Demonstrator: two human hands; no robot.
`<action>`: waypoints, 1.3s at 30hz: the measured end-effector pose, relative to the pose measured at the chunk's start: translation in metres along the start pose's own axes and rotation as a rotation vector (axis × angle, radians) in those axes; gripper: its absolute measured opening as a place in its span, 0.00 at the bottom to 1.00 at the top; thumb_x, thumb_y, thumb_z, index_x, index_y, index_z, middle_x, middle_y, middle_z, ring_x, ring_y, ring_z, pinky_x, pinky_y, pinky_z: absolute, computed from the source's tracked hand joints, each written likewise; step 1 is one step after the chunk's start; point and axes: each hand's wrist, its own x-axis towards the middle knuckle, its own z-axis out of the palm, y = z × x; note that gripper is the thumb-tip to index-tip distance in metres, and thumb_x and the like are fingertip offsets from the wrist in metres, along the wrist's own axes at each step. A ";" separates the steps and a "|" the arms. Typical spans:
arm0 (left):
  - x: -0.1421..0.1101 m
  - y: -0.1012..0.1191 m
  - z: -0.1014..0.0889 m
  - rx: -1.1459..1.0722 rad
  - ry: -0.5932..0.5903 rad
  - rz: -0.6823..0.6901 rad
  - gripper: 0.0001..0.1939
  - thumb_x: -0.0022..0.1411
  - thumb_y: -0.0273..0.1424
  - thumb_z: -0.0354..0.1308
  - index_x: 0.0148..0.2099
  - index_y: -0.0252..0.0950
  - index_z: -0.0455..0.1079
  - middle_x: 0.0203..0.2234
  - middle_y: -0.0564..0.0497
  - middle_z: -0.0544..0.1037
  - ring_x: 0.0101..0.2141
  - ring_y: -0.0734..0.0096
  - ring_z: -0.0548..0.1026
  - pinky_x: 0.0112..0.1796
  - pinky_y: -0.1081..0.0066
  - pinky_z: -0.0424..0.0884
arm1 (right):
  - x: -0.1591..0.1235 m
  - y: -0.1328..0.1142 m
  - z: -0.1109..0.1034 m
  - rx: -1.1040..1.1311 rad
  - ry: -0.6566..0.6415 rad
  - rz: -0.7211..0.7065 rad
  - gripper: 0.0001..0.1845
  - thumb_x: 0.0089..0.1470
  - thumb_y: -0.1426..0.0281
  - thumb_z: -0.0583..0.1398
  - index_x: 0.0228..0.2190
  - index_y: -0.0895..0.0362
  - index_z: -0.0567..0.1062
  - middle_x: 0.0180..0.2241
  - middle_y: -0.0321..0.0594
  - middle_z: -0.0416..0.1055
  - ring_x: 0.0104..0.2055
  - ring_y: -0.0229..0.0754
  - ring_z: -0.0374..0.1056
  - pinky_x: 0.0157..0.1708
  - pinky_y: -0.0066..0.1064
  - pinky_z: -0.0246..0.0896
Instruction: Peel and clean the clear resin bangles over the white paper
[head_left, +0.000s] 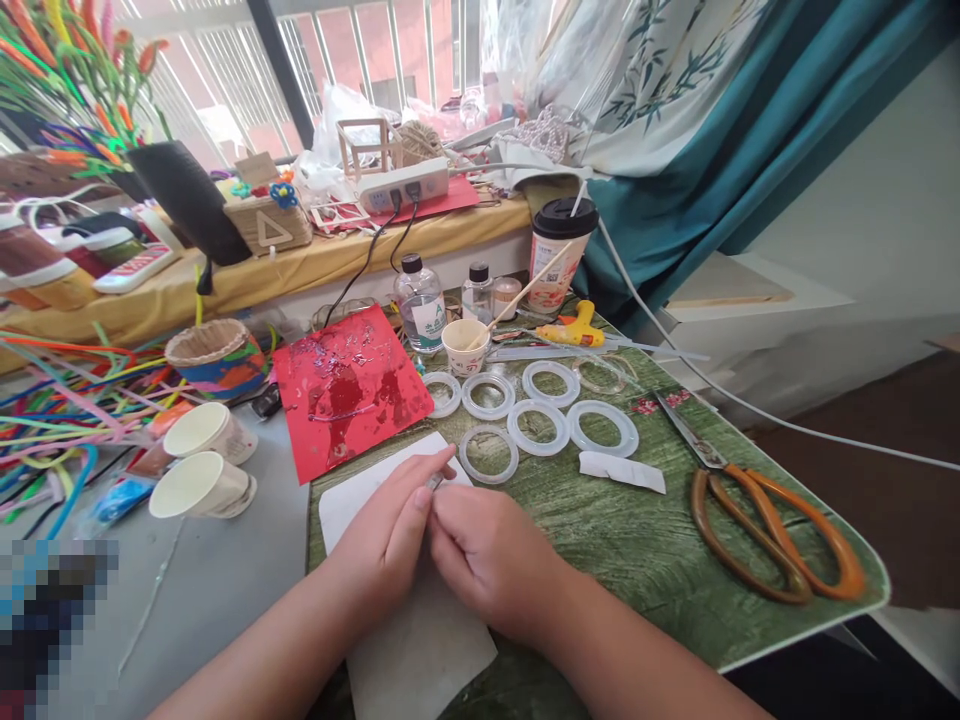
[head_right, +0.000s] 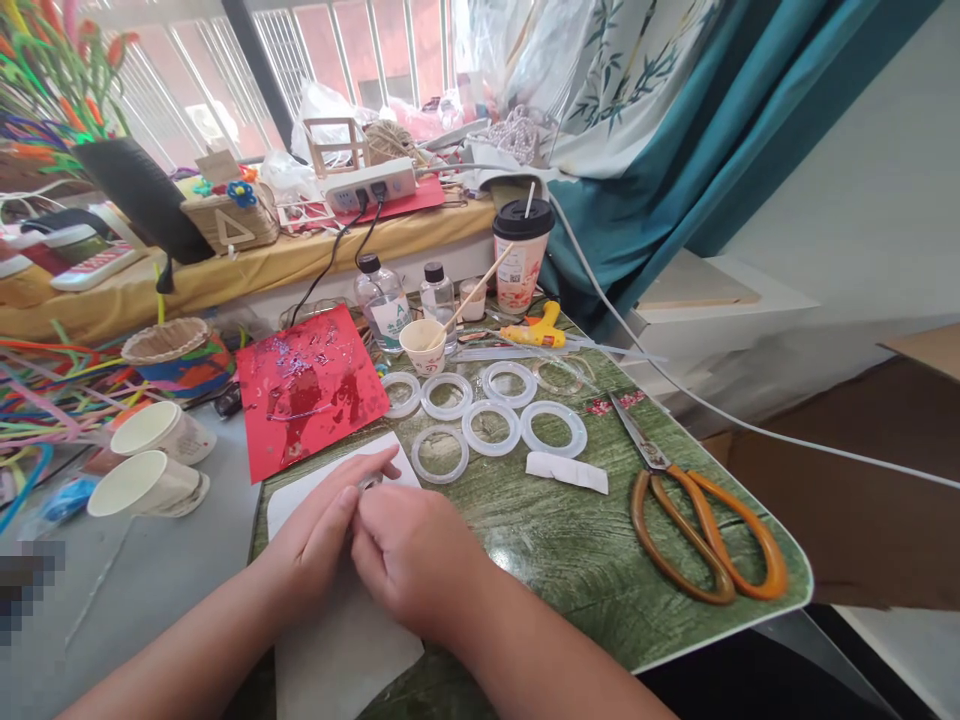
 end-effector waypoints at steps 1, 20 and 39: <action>-0.001 0.000 0.000 -0.005 0.003 -0.018 0.27 0.81 0.42 0.41 0.73 0.41 0.64 0.60 0.43 0.77 0.59 0.53 0.74 0.63 0.54 0.65 | 0.000 0.000 0.000 0.003 -0.012 -0.004 0.14 0.68 0.70 0.51 0.27 0.52 0.58 0.25 0.33 0.63 0.27 0.39 0.57 0.30 0.32 0.48; -0.001 0.002 0.000 0.026 0.062 -0.001 0.24 0.80 0.37 0.44 0.69 0.42 0.72 0.63 0.46 0.78 0.62 0.57 0.75 0.64 0.59 0.68 | -0.001 -0.001 0.000 -0.040 0.072 0.075 0.15 0.68 0.71 0.51 0.27 0.52 0.57 0.24 0.32 0.61 0.25 0.38 0.55 0.28 0.32 0.46; -0.002 0.003 0.004 -0.089 0.097 -0.040 0.24 0.79 0.38 0.43 0.64 0.40 0.75 0.53 0.45 0.82 0.53 0.58 0.79 0.59 0.57 0.72 | -0.001 -0.002 0.001 -0.078 -0.019 -0.135 0.14 0.66 0.72 0.52 0.26 0.53 0.61 0.25 0.34 0.66 0.27 0.39 0.58 0.29 0.33 0.50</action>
